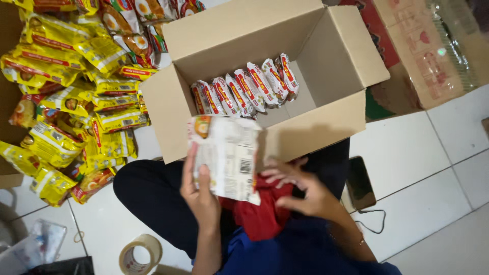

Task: The person picks up noodle packets from a large pile on the floor, wipes each packet with a red cloth, and places them into a cardboard box in organized rows.

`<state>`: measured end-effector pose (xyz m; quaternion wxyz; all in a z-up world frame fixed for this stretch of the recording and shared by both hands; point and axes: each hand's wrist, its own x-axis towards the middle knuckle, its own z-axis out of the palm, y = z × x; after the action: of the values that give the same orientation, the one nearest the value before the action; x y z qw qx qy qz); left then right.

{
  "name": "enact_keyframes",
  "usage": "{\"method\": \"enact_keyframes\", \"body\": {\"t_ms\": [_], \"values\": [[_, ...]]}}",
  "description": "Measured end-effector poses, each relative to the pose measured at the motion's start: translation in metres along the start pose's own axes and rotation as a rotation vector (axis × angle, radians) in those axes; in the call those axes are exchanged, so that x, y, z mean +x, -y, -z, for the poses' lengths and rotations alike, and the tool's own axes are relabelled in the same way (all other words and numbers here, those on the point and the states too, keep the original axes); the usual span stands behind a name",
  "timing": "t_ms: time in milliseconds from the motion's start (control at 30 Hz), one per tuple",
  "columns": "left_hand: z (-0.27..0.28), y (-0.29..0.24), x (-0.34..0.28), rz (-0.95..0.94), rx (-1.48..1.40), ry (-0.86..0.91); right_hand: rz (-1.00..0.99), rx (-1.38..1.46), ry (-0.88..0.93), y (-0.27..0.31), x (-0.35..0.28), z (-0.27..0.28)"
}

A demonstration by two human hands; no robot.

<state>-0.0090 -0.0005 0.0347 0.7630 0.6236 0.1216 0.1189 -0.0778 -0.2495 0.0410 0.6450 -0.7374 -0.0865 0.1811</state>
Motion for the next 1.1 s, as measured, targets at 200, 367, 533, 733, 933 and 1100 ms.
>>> {"method": "enact_keyframes", "body": {"t_ms": [200, 367, 533, 733, 933, 1100], "values": [[-0.011, 0.016, -0.023, -0.252, 0.289, 0.508, 0.199, 0.388, -0.340, -0.061, -0.004, 0.020], [-0.007, -0.006, -0.006, -0.365, 0.255, 0.856, 0.022, -0.048, -0.854, -0.048, 0.009, 0.072], [0.016, -0.023, 0.028, -0.292, 0.527, 0.814, -0.072, -0.551, -1.073, 0.027, 0.085, 0.127], [0.049, -0.001, 0.047, -0.336, 0.671, 0.893, -0.292, -1.519, -0.700, -0.029, 0.178, 0.216], [0.065, -0.007, 0.060, -0.318, 0.624, 0.842, -0.754, -1.550, -0.371, -0.053, 0.251, 0.241], [0.076, -0.002, 0.073, -0.276, 0.650, 0.830, -0.891, -1.339, -0.124, -0.070, 0.283, 0.255]]}}
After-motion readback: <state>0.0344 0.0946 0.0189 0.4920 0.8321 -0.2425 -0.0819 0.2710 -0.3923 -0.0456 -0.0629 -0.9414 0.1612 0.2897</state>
